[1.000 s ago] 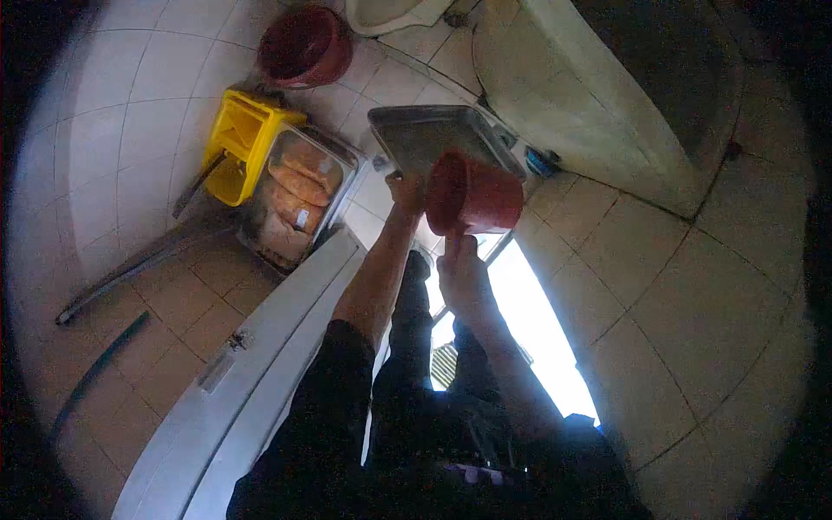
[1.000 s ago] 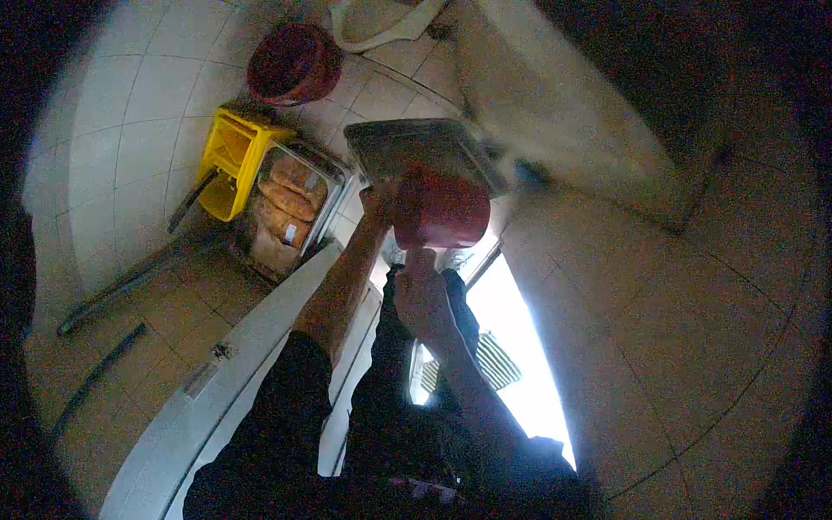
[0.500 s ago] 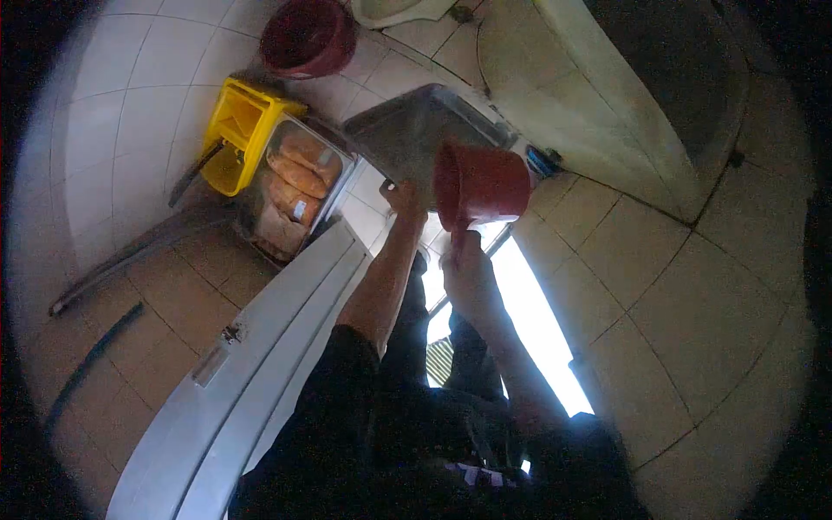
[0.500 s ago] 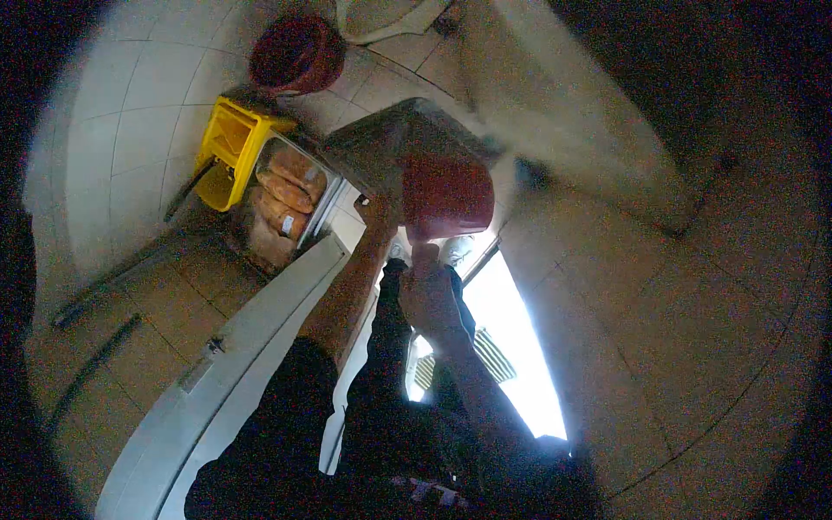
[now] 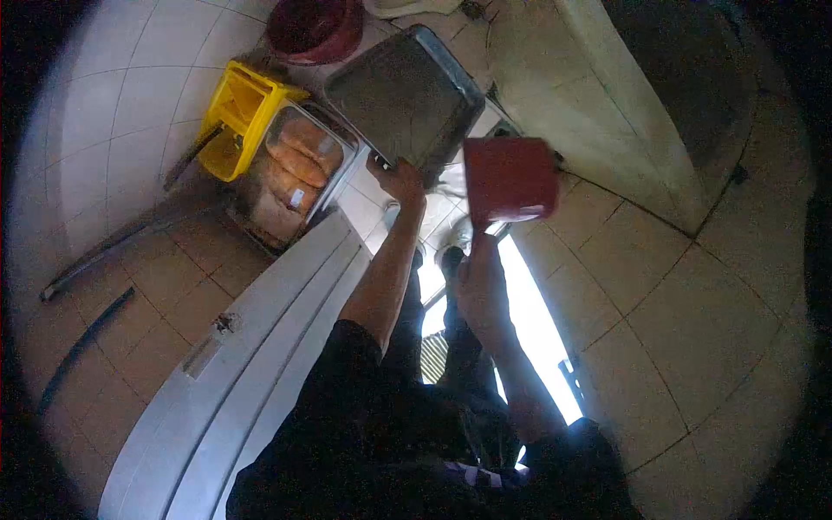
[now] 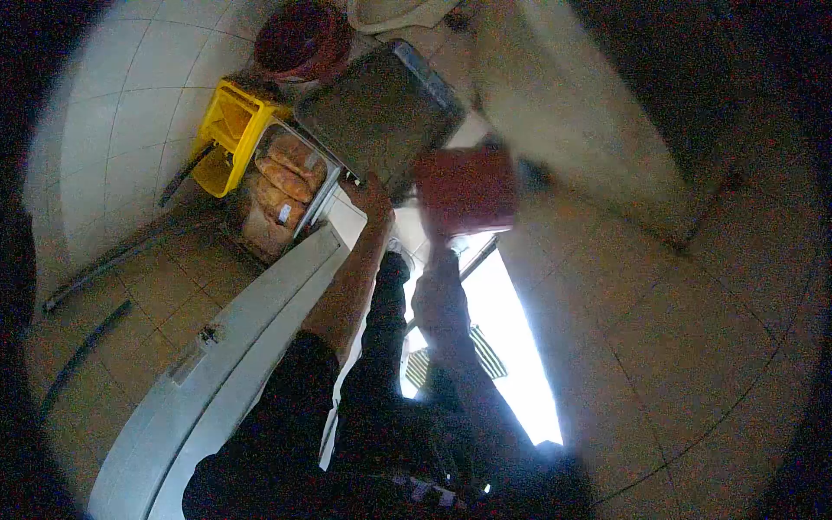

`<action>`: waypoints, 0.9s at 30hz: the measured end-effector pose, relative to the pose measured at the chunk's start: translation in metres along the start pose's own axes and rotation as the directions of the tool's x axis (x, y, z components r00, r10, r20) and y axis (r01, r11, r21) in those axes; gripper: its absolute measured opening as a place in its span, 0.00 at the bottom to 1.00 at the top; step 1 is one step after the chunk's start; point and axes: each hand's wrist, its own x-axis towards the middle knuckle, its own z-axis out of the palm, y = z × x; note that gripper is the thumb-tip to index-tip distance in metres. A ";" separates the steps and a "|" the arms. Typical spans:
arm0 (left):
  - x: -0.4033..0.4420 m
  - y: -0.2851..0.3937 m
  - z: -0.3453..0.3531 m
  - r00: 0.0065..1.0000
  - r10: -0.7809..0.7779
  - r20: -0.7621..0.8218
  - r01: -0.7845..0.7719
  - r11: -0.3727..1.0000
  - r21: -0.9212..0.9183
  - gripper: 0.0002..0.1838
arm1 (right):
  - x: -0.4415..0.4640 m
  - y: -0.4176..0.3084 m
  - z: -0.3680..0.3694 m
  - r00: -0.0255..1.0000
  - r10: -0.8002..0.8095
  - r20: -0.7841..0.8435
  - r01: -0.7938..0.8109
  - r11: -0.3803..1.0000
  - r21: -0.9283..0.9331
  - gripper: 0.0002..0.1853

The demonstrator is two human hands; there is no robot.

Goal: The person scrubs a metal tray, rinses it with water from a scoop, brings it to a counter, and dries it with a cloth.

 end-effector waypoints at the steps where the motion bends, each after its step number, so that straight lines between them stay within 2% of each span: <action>1: 0.001 0.004 0.000 1.000 0.000 0.000 0.000 1.000 -0.002 0.28 | -0.002 -0.003 -0.005 0.999 -0.040 -0.037 0.038 0.997 -0.061 0.17; 5: 0.007 0.028 -0.002 0.996 0.075 0.055 -0.076 0.997 0.015 0.26 | 0.003 -0.010 -0.058 0.946 0.084 -0.314 -0.081 0.996 0.023 0.23; 6: 0.009 0.030 -0.005 0.992 0.092 0.090 -0.094 0.995 0.023 0.26 | 0.010 -0.010 -0.081 0.927 0.137 -0.349 -0.129 0.991 0.046 0.20; 8: 0.017 0.017 -0.016 0.989 0.103 0.106 -0.102 0.995 -0.012 0.25 | 0.032 0.013 -0.136 0.890 0.069 -0.451 -0.058 0.998 0.039 0.16; 10: 0.021 0.020 -0.025 0.986 0.119 0.118 -0.115 0.992 -0.043 0.24 | 0.059 0.051 -0.198 0.877 -0.034 -0.480 0.023 0.999 -0.029 0.13; 13: 0.020 0.039 -0.051 0.983 0.132 0.129 -0.139 0.989 0.053 0.25 | 0.097 0.087 -0.239 0.845 -0.041 -0.534 -0.035 0.991 -0.130 0.13; 15: 0.021 0.044 -0.071 0.991 -0.069 0.111 0.080 0.991 -0.106 0.25 | 0.113 0.101 -0.246 0.823 -0.026 -0.567 -0.108 0.973 -0.202 0.13; 16: 0.020 0.052 -0.088 0.971 -0.165 0.172 0.198 0.961 -0.194 0.24 | 0.117 0.102 -0.244 0.799 -0.032 -0.600 -0.145 0.959 -0.244 0.13; 17: 0.018 0.061 -0.100 0.974 -0.157 0.165 0.188 0.964 -0.189 0.24 | 0.119 0.103 -0.240 0.764 -0.049 -0.643 -0.180 0.941 -0.285 0.13; 18: 0.016 0.076 -0.109 0.942 -0.267 0.205 0.306 0.933 -0.191 0.25 | 0.117 0.097 -0.232 0.706 -0.101 -0.701 -0.192 0.926 -0.326 0.13; 19: 0.014 0.083 -0.120 0.895 -0.374 0.243 0.422 0.887 -0.188 0.26 | 0.112 0.086 -0.222 0.640 -0.176 -0.748 -0.158 0.923 -0.352 0.14; 20: 0.018 0.049 -0.141 0.831 -0.440 0.339 0.551 0.731 -0.402 0.25 | 0.107 0.071 -0.207 0.581 -0.238 -0.778 -0.102 0.927 -0.360 0.14; 21: 0.013 0.059 -0.146 0.834 -0.438 0.336 0.548 0.734 -0.402 0.25 | 0.102 0.055 -0.190 0.569 -0.269 -0.778 -0.007 0.944 -0.331 0.14; 23: 0.000 0.089 -0.156 0.771 -0.487 0.410 0.595 0.780 -0.194 0.23 | 0.093 0.019 -0.149 0.718 -0.257 -0.647 0.181 0.966 -0.184 0.14; 24: -0.004 0.085 -0.165 0.727 -0.519 0.449 0.643 0.744 -0.181 0.23 | 0.089 0.001 -0.127 0.792 -0.265 -0.550 0.240 0.963 -0.119 0.15; 25: -0.009 0.088 -0.166 0.727 -0.518 0.452 0.643 0.745 -0.180 0.23 | 0.086 -0.015 -0.113 0.860 -0.271 -0.433 0.281 0.959 -0.041 0.16; 27: -0.023 0.095 -0.164 0.646 -0.573 0.505 0.739 0.636 -0.224 0.18 | 0.095 -0.035 -0.099 0.823 -0.430 -0.372 0.390 0.903 -0.181 0.20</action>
